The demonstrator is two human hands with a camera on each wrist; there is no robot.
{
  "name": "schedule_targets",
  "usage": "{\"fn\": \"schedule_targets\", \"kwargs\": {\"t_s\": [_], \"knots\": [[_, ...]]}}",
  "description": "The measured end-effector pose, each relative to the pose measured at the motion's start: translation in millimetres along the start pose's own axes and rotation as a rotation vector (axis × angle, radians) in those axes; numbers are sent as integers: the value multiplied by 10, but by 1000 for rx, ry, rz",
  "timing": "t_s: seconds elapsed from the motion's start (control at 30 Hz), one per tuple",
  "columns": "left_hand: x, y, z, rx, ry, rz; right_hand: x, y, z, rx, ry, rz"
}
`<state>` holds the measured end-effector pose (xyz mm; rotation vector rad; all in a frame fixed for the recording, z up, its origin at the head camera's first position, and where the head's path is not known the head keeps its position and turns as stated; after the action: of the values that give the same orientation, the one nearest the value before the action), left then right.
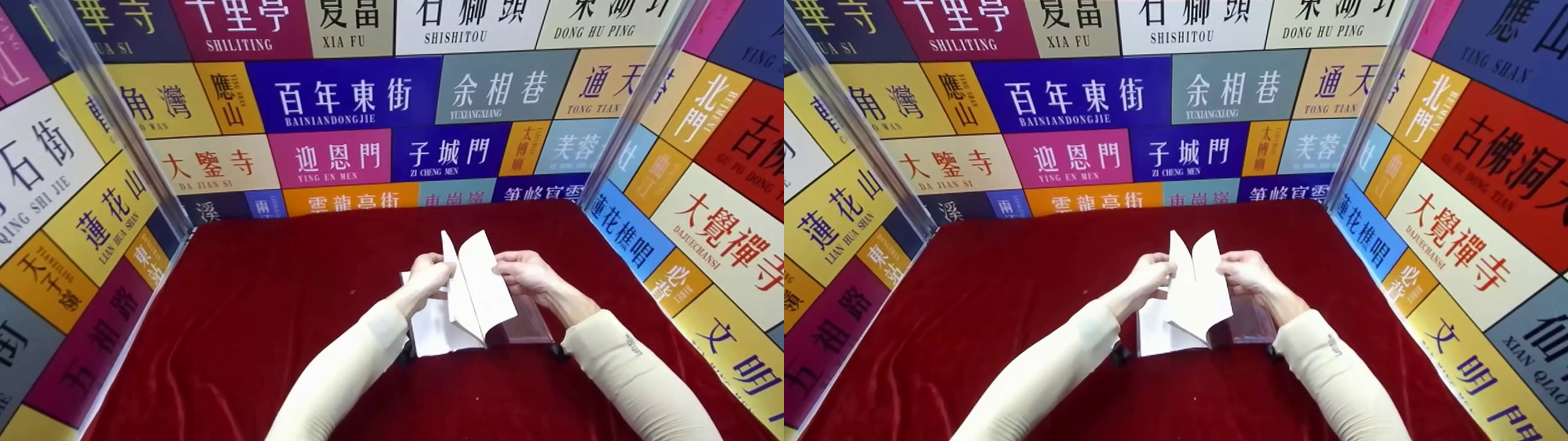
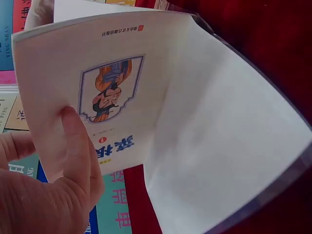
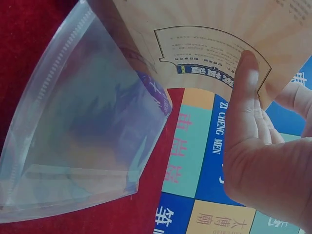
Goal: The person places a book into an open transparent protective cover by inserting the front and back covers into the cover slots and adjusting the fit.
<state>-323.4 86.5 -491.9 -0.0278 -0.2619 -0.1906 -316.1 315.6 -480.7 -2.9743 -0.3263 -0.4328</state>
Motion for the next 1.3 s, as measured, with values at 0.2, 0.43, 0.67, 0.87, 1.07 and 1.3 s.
{"fn": "schedule_targets", "kwargs": {"t_s": [0.2,0.43,0.67,0.87,1.07,1.3], "knots": [[25,-115,-54,-30,-7,45,10,-22,6,11,8,12],[4,-275,-160,-85,5,66,7,-37,24,14,20,30],[3,-436,-261,-147,-7,83,22,-45,50,30,40,45],[-24,-526,-343,-210,-41,89,27,-46,57,32,39,29],[-60,-581,-420,-279,-62,116,26,-73,66,47,40,51],[-131,-617,-501,-345,-64,122,32,-72,97,25,49,47]]}}
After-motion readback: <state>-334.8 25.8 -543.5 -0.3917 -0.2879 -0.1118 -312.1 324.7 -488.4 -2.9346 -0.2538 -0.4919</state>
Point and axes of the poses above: each hand's wrist, its own x-axis away from the middle knuckle, its own y-axis out of the palm, z = x × y, the point moved 3 cm from there along -x, towards the middle knuckle, and after that the axes turned 1 degree about z, right-handed, at the moved point
